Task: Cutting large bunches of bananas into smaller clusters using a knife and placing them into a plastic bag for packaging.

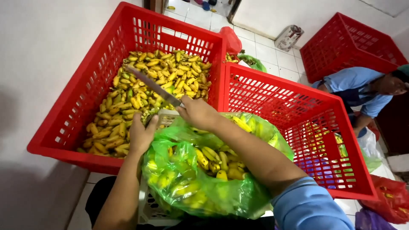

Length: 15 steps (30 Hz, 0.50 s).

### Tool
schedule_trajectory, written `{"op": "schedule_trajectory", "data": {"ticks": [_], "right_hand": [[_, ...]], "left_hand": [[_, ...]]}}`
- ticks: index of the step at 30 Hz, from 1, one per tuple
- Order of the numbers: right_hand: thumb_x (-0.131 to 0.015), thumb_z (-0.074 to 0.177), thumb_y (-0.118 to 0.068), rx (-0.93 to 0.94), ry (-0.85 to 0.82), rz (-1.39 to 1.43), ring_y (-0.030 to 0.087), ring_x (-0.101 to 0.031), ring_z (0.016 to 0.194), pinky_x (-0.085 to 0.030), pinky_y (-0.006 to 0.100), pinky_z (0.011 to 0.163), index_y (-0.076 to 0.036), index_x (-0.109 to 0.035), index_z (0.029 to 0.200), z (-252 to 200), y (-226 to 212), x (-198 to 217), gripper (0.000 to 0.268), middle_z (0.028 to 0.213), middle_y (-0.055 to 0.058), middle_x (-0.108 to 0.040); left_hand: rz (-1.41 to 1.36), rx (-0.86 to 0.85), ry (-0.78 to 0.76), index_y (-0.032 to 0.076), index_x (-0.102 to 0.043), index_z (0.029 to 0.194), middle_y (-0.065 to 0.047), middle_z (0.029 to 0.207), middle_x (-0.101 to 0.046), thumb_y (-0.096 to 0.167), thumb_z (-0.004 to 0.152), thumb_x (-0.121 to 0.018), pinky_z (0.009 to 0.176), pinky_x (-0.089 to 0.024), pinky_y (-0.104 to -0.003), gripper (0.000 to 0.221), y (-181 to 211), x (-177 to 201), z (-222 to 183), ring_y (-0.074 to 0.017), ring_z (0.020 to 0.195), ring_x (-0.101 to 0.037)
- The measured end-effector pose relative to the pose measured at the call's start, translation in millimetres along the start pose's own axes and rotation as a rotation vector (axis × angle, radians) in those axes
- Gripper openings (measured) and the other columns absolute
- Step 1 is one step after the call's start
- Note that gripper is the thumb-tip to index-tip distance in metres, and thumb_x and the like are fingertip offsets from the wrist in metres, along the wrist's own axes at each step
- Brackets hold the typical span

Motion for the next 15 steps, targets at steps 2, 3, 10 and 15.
{"op": "schedule_trajectory", "data": {"ticks": [2, 3, 10, 15], "right_hand": [[-0.038, 0.091, -0.045, 0.02, -0.056, -0.03, 0.045, -0.063, 0.088, -0.051, 0.052, 0.074, -0.008, -0.048, 0.102, 1, 2, -11, 0.04, 0.088, 0.024, -0.064], [-0.038, 0.091, -0.043, 0.036, -0.111, -0.061, 0.047, -0.062, 0.089, -0.05, 0.054, 0.075, -0.006, -0.047, 0.102, 2, 2, -19, 0.04, 0.09, 0.027, -0.063], [-0.039, 0.091, -0.04, 0.021, -0.18, -0.104, 0.046, -0.062, 0.09, -0.05, 0.054, 0.076, -0.006, -0.049, 0.1, 0, -2, -21, 0.037, 0.09, 0.026, -0.063], [-0.039, 0.091, -0.04, 0.04, -0.236, -0.165, 0.046, -0.062, 0.09, -0.05, 0.054, 0.077, -0.005, -0.048, 0.099, 4, -2, -25, 0.037, 0.091, 0.026, -0.063]], "left_hand": [[-0.011, 0.019, -0.021, -0.004, -0.038, 0.123, -0.031, 0.113, -0.053, 0.05, 0.091, -0.05, 0.087, -0.043, -0.056, 0.064, 1, 1, 1, -0.0484, 0.111, -0.049], [-0.024, 0.036, -0.046, -0.004, -0.038, 0.123, -0.031, 0.113, -0.052, 0.05, 0.092, -0.049, 0.089, -0.042, -0.057, 0.064, 0, 1, 1, -0.0485, 0.111, -0.049], [-0.049, -0.003, -0.019, -0.003, -0.039, 0.116, -0.028, 0.102, -0.055, 0.044, 0.092, -0.051, 0.079, -0.044, -0.052, 0.055, -13, -6, 10, -0.0453, 0.102, -0.055], [0.018, -0.113, -0.026, -0.006, -0.04, 0.116, -0.027, 0.093, -0.052, 0.041, 0.093, -0.051, 0.071, -0.046, -0.048, 0.053, -20, -12, 19, -0.0458, 0.093, -0.056]]}}
Point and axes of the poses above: each hand's wrist, its own z-axis towards the middle knuckle, its own x-axis out of the back of the hand, y = z × x, the point moved 7 cm from there along z, towards the middle knuckle
